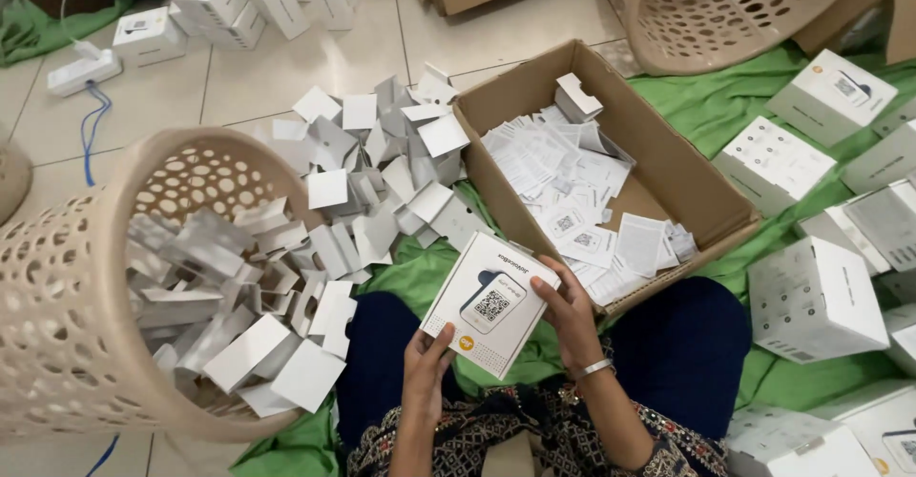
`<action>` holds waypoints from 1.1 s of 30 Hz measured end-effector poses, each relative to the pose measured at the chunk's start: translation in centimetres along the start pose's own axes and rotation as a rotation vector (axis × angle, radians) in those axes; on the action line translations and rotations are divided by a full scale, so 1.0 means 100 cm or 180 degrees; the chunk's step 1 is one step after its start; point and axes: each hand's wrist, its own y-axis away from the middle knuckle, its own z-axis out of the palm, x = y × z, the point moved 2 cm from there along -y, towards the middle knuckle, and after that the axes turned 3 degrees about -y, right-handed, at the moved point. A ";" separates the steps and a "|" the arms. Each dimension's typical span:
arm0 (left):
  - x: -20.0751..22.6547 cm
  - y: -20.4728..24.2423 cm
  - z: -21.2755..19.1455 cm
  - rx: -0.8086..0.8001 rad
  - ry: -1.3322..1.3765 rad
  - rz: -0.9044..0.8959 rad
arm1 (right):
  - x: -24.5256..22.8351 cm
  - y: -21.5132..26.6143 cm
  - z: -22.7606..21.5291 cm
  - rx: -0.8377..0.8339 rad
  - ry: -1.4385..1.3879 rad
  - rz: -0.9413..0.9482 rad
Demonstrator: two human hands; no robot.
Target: The person manually assembles cardboard boxes and inserts printed labels or instructions into them.
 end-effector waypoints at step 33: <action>0.079 -0.028 -0.012 0.0374 -0.0916 0.1095 | 0.021 -0.030 -0.043 -0.0370 0.1750 0.0323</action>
